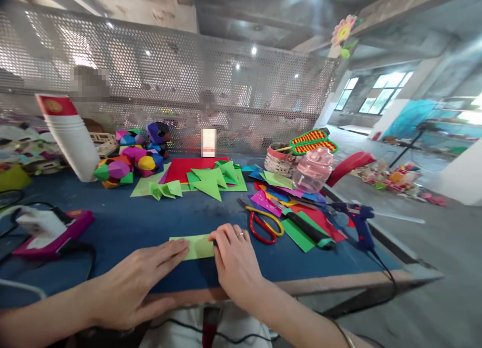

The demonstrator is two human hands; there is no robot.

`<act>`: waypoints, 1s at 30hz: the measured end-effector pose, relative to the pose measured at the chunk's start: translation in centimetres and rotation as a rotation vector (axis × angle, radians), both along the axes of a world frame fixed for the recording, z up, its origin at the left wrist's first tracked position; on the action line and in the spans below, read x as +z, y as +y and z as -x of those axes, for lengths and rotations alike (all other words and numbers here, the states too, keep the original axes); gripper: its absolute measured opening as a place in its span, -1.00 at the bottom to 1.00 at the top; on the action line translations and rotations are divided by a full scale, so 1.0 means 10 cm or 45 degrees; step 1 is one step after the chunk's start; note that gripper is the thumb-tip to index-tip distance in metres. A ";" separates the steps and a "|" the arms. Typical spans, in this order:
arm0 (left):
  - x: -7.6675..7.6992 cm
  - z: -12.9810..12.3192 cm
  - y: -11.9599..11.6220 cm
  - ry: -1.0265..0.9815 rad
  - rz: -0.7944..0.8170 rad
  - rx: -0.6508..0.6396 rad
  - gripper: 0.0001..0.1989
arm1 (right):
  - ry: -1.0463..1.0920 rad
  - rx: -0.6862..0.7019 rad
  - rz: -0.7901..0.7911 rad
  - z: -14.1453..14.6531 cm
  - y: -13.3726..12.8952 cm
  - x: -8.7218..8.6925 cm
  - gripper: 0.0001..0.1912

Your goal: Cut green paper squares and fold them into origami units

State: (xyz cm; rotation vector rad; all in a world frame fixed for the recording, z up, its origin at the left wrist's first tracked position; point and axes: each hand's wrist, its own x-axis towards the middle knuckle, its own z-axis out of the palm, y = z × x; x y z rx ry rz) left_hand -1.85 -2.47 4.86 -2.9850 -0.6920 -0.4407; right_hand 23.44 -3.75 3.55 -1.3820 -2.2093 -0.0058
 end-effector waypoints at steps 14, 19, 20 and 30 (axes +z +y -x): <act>-0.06 -0.01 -0.01 0.059 0.049 0.036 -0.22 | -0.118 0.489 -0.114 0.11 -0.13 -0.13 -0.43; -0.03 0.02 0.01 0.086 -0.007 0.019 -0.18 | -0.055 0.500 -0.148 0.08 -0.08 -0.18 -0.58; -0.02 0.04 0.00 0.092 -0.030 0.022 -0.17 | -0.046 0.498 -0.159 0.08 -0.08 -0.19 -0.60; 0.08 0.38 -0.07 0.175 -0.114 0.074 -0.19 | -0.040 0.472 -0.257 0.07 -0.03 -0.15 -0.65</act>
